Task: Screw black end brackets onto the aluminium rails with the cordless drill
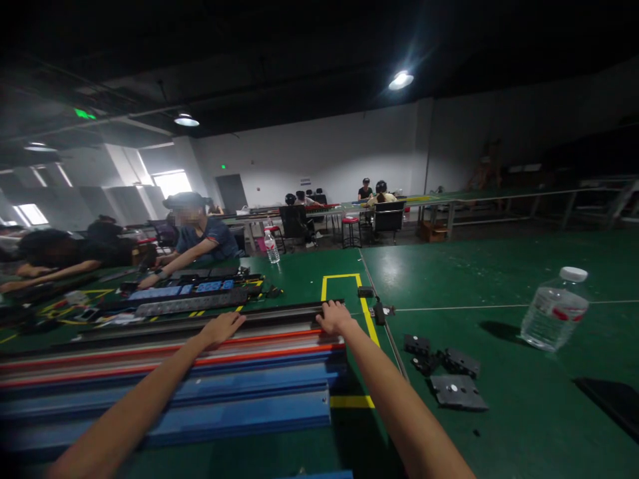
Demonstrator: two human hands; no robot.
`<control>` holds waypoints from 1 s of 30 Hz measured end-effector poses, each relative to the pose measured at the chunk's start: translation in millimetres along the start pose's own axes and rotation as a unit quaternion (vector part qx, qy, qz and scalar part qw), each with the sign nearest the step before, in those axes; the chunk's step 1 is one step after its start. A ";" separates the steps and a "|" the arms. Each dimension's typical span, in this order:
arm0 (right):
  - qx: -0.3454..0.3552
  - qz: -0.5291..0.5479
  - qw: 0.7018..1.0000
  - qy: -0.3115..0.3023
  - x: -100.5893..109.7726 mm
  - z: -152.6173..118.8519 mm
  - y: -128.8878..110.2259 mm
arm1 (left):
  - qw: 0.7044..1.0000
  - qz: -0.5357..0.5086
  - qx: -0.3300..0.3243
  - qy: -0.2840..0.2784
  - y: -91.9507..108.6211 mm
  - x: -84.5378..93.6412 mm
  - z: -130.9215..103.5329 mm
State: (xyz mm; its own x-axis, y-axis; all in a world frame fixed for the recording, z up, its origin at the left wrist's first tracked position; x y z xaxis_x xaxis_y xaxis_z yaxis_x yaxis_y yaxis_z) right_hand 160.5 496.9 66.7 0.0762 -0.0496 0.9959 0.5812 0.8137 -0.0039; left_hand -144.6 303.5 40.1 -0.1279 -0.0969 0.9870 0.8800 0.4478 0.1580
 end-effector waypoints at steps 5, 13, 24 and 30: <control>-0.017 0.014 1.000 0.002 -10.9 10.6 7.3 | 0.999 0.006 0.026 -0.020 -19.3 -5.1 8.8; -0.033 0.020 0.999 -0.014 -23.2 16.2 6.8 | 0.997 0.037 0.062 -0.025 -28.2 -14.3 26.9; -0.042 0.019 0.998 -0.049 -29.5 25.1 9.7 | 0.996 0.061 0.068 -0.014 -25.6 -17.0 47.6; -0.048 0.019 0.996 -0.066 -27.4 33.7 11.2 | 0.994 0.060 0.088 -0.009 -29.9 -16.2 53.0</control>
State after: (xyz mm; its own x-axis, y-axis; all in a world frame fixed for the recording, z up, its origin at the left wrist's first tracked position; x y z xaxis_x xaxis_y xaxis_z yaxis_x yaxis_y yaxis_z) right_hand 137.6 526.9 42.4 -0.0041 0.0625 0.9980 0.6549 0.7544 -0.0446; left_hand -193.0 338.8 20.9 -0.0367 -0.0191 0.9991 0.7955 0.6046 0.0407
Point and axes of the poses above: each hand's wrist, its own z-axis towards the middle knuckle, its own x-axis out of the back of the hand, y = z × x, the point moved 8 cm from there along z, towards the middle knuckle, and after that the axes turned 7 degrees about -z, right-handed, at the moved point
